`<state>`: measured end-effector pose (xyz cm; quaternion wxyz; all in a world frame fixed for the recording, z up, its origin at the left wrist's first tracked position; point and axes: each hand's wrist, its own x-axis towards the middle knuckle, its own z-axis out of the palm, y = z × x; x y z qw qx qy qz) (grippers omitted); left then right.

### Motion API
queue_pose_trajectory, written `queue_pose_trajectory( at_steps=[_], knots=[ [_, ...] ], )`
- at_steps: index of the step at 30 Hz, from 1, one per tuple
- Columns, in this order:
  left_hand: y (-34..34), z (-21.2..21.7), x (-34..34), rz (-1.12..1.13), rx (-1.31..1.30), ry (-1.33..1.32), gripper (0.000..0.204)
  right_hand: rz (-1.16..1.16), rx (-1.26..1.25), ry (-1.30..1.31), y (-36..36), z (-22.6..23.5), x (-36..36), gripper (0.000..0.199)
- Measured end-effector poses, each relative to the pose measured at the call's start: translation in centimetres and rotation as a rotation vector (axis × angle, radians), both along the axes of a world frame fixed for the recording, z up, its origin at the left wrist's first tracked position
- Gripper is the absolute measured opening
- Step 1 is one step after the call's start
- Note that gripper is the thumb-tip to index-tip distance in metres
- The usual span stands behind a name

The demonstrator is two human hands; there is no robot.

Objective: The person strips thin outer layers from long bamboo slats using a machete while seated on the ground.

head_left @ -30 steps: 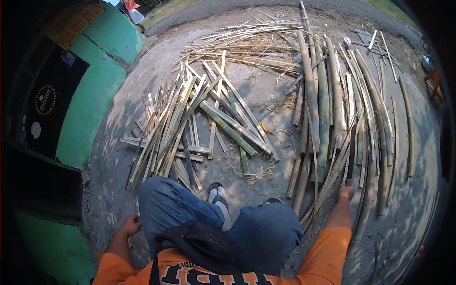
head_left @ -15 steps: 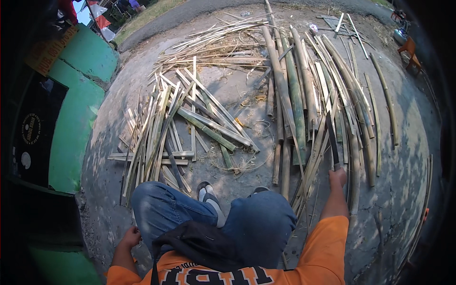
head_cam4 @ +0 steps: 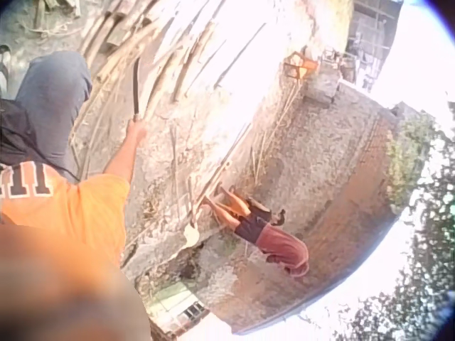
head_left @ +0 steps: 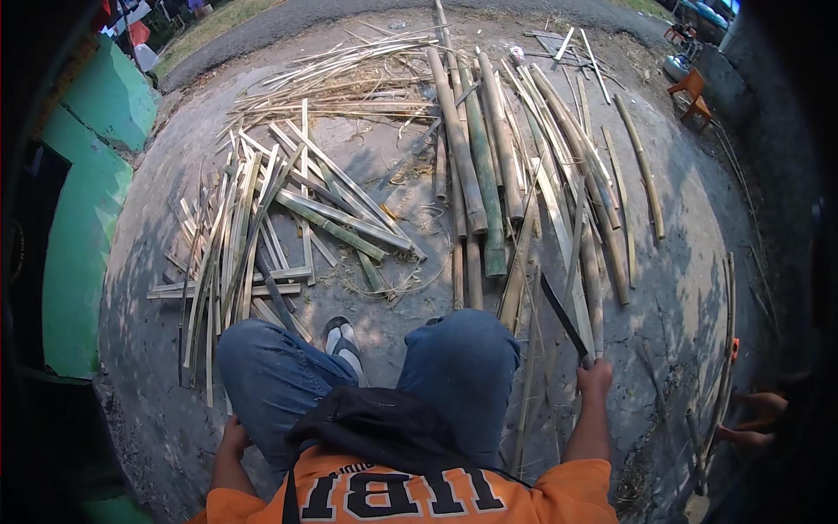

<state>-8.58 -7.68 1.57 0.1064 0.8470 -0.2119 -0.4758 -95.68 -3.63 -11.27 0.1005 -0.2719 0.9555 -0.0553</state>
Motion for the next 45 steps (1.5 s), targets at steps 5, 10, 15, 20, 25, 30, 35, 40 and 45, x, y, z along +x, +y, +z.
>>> queue_pose_trajectory(
  at_steps=[5, 10, 15, 20, 25, 30, 35, 40, 45],
  knots=[
    [-3.5, -2.6, 0.7, 0.026, -0.126, 0.077, 0.044, 0.073, 0.115, 0.070, 5.2, 9.0, 0.2, 0.030],
    [-4.7, -4.6, 0.2, 0.069, -0.243, 0.229, 0.037, -0.029, 0.243, 0.086, 5.7, 18.0, 0.8, 0.030],
    [-4.0, -7.9, -0.1, 0.261, -0.429, 0.324, 0.030, 0.105, 0.292, 0.337, 6.0, 26.3, -0.2, 0.029],
    [-1.5, -13.8, 3.9, 0.328, -0.528, 0.480, 0.026, 0.180, 0.252, 0.457, 4.8, 35.1, -0.4, 0.025],
    [0.7, -15.0, 5.8, 0.451, -0.503, 0.440, 0.032, 0.165, 0.293, 0.523, 1.2, 43.2, 1.9, 0.019],
    [2.8, -15.4, 7.0, 0.581, -0.512, 0.390, 0.033, 0.229, 0.219, 0.571, -1.2, 48.2, 2.7, 0.018],
    [4.1, -16.4, 8.0, 0.701, -0.558, 0.437, 0.035, 0.284, 0.300, 0.603, -3.1, 51.4, 3.8, 0.018],
    [2.8, -15.7, 8.0, 0.756, -0.618, 0.448, 0.030, 0.295, 0.396, 0.630, -4.5, 53.6, 6.2, 0.017],
    [-1.2, -12.5, 7.9, 0.645, -0.718, 0.419, 0.023, 0.280, 0.383, 0.730, -6.7, 56.0, 7.7, 0.016]
  ],
)
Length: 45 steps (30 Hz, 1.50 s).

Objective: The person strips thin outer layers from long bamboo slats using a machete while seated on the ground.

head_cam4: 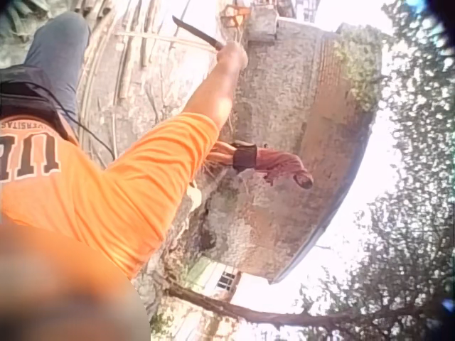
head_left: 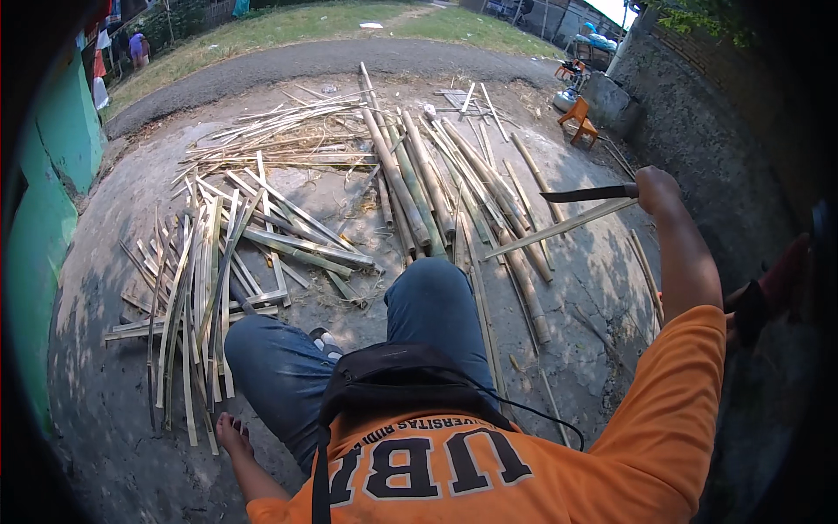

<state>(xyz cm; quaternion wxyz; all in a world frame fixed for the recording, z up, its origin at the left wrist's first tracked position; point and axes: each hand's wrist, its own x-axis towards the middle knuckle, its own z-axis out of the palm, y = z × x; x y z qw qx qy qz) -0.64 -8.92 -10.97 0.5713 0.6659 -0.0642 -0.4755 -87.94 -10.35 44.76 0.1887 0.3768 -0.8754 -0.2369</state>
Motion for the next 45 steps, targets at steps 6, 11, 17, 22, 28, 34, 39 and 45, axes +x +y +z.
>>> queue_pose_trajectory(
  at_steps=[6, 11, 17, 22, 28, 34, 39, 45],
  knots=[
    [-4.6, 6.2, -2.8, -0.058, -0.161, -0.222, 0.017, 0.099, 0.035, 0.043, -4.1, 3.0, 2.7, 0.017],
    [-8.0, 11.7, -4.9, -0.120, -0.425, -0.398, 0.013, 0.191, 0.095, 0.056, -7.3, 5.6, 6.5, 0.018],
    [-12.9, 21.6, -13.4, -0.396, -0.717, -0.505, 0.014, 0.341, 0.044, 0.162, -10.3, 8.9, 9.7, 0.019],
    [-16.0, 29.3, -24.2, -0.919, -0.840, -0.629, 0.028, 0.511, -0.069, 0.170, -11.0, 11.8, 14.0, 0.020],
    [-16.9, 27.8, -31.6, -1.175, -0.822, -0.979, 0.070, 0.755, -0.071, 0.195, -12.9, 14.1, 16.8, 0.019],
    [-20.0, 22.6, -35.1, -1.093, -0.742, -1.049, 0.098, 0.722, -0.004, 0.095, -13.9, 17.9, 26.2, 0.018],
    [-22.9, 21.9, -36.3, -0.978, -0.601, -1.144, 0.119, 0.824, -0.038, 0.024, -14.1, 19.7, 30.6, 0.017],
    [-24.9, 20.2, -36.5, -0.930, -0.677, -1.130, 0.128, 0.869, -0.108, 0.056, -13.6, 21.1, 33.1, 0.017]
  ],
)
